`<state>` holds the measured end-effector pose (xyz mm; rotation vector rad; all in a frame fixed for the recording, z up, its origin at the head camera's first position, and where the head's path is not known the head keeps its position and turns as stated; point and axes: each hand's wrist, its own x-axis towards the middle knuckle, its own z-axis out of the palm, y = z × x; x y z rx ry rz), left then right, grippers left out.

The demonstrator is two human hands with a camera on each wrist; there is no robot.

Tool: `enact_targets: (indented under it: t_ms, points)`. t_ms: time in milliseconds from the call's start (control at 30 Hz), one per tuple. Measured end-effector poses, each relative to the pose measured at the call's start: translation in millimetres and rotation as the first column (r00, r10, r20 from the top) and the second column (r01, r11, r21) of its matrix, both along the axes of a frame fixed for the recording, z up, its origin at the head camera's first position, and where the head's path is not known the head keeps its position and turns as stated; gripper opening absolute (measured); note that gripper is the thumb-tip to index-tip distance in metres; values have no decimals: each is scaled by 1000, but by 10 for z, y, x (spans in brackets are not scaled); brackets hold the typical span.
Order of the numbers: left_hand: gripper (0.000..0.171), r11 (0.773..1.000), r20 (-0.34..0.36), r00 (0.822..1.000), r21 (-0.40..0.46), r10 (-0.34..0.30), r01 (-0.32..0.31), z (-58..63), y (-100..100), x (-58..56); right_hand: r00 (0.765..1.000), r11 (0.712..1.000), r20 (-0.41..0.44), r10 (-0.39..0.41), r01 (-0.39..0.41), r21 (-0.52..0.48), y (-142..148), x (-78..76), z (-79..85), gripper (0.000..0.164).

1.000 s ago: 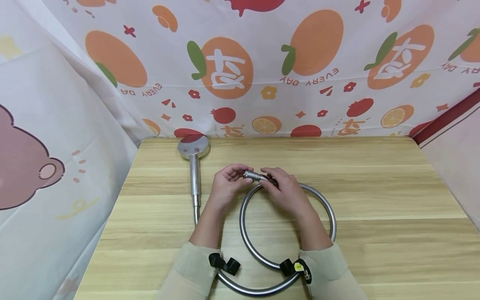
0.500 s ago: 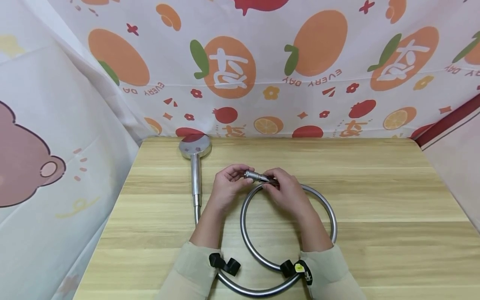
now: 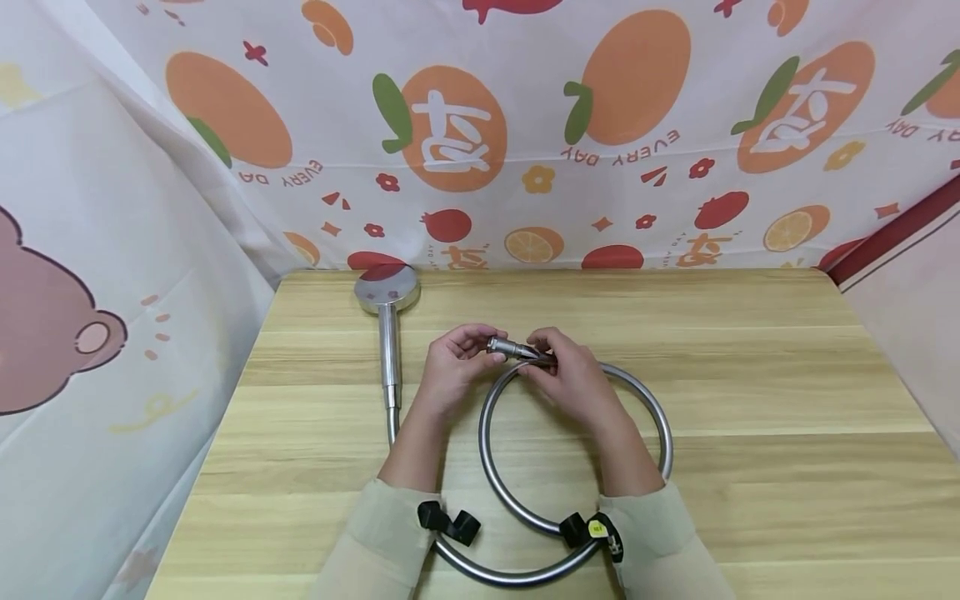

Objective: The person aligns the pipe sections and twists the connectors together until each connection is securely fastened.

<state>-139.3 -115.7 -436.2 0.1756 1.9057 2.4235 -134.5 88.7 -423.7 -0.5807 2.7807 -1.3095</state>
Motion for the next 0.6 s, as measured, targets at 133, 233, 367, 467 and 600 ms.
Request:
enact_targets:
  t_ms: [133,233,367,467,600]
  points:
    - [34,1000,0,1000,8,-5,5,-6,10,-2,999,999,-7,-32,32,-20,3,4,9,25]
    - [34,1000,-4,1000,2,-5,5,-17,11,-9,999,999,-22,-32,31,-27,7,0,4,22]
    - [33,1000,-5,1000,-1,0,0,-35,-3,-17,999,1000,-42,0,-1,-20,13,-15,-26,21]
    - [33,1000,-10,1000,-3,2,-2,-48,-11,-25,998,1000,-60,19,-20,-17,15,-24,-45,20]
    - [32,1000,-16,1000,-4,4,-4,-62,-14,-30,997,1000,-69,25,-26,-12,15,-24,-53,21]
